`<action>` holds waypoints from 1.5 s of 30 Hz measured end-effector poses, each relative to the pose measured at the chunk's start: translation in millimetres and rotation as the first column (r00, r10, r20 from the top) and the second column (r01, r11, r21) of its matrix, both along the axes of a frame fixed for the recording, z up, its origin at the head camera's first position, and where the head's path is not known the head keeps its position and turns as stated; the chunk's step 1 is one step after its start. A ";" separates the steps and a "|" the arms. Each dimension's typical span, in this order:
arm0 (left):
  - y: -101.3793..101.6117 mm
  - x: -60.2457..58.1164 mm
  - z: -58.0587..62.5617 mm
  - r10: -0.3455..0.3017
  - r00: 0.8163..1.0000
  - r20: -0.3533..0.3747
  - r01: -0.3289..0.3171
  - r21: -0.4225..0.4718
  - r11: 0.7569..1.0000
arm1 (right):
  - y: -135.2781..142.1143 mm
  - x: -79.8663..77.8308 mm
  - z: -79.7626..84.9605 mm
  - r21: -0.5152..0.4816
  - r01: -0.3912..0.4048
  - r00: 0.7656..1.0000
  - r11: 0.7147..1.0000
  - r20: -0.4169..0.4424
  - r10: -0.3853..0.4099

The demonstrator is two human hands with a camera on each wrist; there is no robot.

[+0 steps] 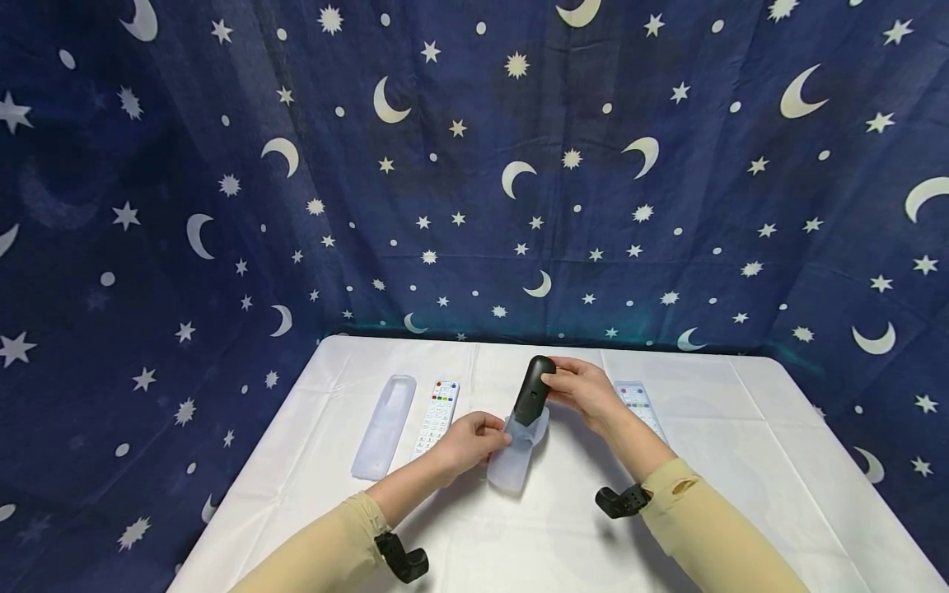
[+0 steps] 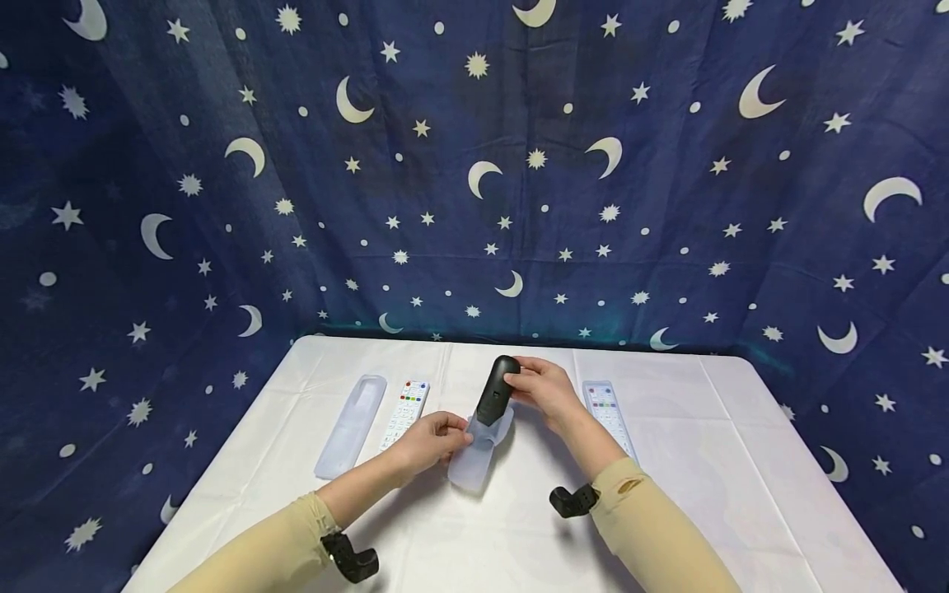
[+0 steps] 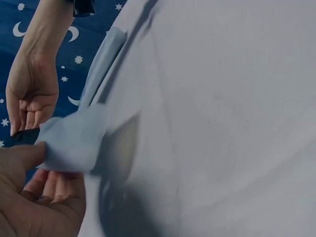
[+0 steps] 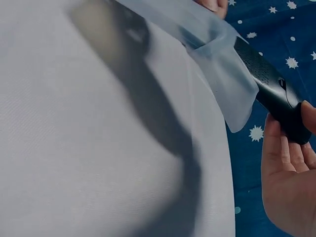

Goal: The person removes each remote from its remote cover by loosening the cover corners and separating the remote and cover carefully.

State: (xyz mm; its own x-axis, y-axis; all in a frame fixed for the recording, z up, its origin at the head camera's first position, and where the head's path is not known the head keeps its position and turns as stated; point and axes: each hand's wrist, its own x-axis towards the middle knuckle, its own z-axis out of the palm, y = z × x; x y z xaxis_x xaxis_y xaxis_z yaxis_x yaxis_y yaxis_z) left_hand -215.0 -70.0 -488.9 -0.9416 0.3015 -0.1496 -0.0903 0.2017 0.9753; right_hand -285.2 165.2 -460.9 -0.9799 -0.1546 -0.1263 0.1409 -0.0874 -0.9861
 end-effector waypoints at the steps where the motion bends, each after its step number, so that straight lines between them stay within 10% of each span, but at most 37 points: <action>1: 0.4 -0.3 -0.9 0.009 1.000 0.004 -0.009 0.025 1.000 | 0.3 0.6 -1.0 -0.006 -0.010 1.000 1.000 0.004 0.010; 24: 0.7 4.3 -6.3 -0.088 0.986 0.144 0.070 0.128 0.989 | -1.6 -2.1 -6.6 0.090 0.016 0.999 0.996 -0.049 -0.011; 45: 9.5 -3.2 -8.2 -0.005 0.978 0.209 -0.017 0.103 0.994 | -11.3 7.3 -12.4 0.070 -0.080 0.996 0.994 -0.031 0.082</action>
State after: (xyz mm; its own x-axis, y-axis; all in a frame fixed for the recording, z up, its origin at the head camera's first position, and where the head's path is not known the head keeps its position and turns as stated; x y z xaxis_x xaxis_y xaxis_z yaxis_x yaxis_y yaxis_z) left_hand -218.2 -60.5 -497.1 -0.8951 0.3198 -0.3108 -0.2947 0.0989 0.9505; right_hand -278.0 153.9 -473.4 -0.9683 -0.2260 -0.1060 0.1110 -0.0092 -0.9938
